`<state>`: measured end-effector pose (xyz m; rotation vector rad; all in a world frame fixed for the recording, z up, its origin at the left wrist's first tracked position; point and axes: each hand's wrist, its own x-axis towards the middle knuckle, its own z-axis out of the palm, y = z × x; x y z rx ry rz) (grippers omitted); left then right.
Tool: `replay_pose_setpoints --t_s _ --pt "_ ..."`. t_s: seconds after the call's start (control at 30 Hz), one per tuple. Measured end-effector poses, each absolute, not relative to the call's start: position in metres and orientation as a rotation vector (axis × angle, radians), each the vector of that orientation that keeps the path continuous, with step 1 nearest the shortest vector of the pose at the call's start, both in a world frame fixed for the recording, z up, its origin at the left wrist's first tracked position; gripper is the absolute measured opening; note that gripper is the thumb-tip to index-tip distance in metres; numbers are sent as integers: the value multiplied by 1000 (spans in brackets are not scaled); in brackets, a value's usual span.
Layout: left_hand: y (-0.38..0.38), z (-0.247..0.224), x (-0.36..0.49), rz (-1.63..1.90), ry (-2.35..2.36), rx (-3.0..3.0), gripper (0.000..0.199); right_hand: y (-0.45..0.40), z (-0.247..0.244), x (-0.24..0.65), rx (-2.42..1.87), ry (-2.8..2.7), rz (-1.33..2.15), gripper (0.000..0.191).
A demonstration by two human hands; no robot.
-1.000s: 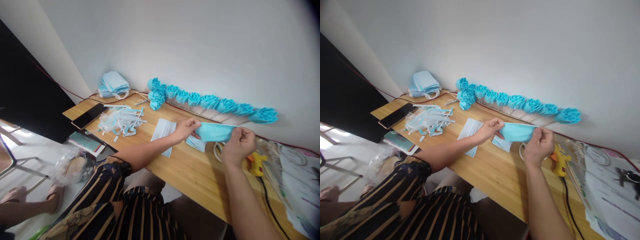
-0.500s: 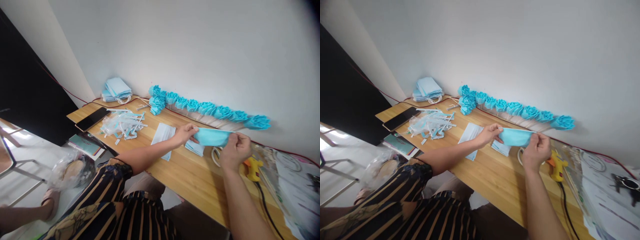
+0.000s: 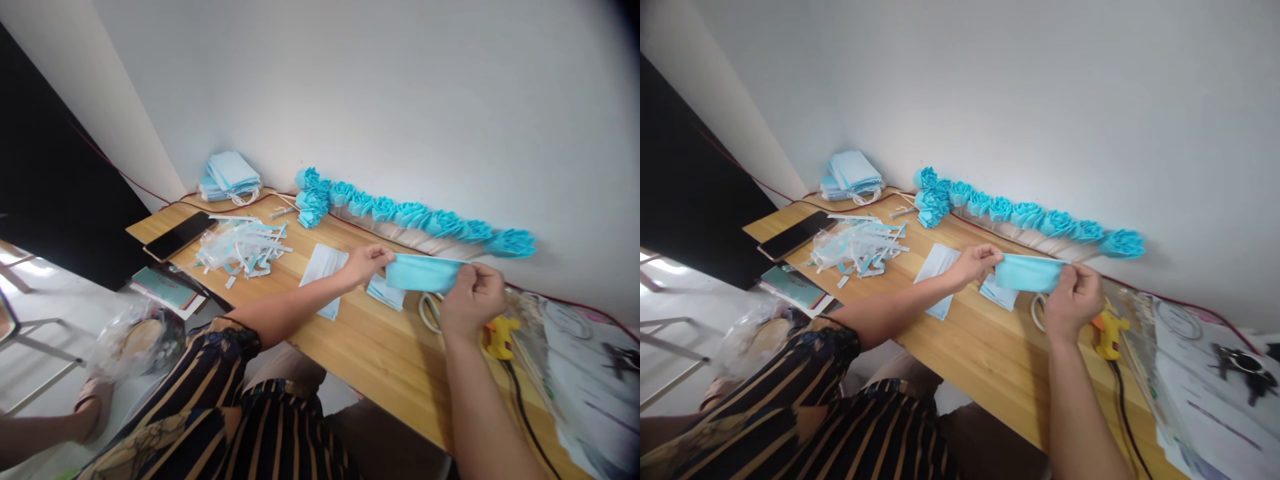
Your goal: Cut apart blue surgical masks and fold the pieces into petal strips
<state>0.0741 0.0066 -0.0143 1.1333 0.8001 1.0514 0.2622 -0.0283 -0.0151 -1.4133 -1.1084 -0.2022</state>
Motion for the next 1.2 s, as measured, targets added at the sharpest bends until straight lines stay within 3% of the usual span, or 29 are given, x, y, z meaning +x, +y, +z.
replay_pose_setpoints --t_s 0.3,1.2 --pt "13 -23 77 1063 658 1011 22 -35 -12 258 -1430 -1138 -159 24" --pt "9 -22 75 1088 704 1085 19 -35 -12 255 -1297 -1154 -83 26"
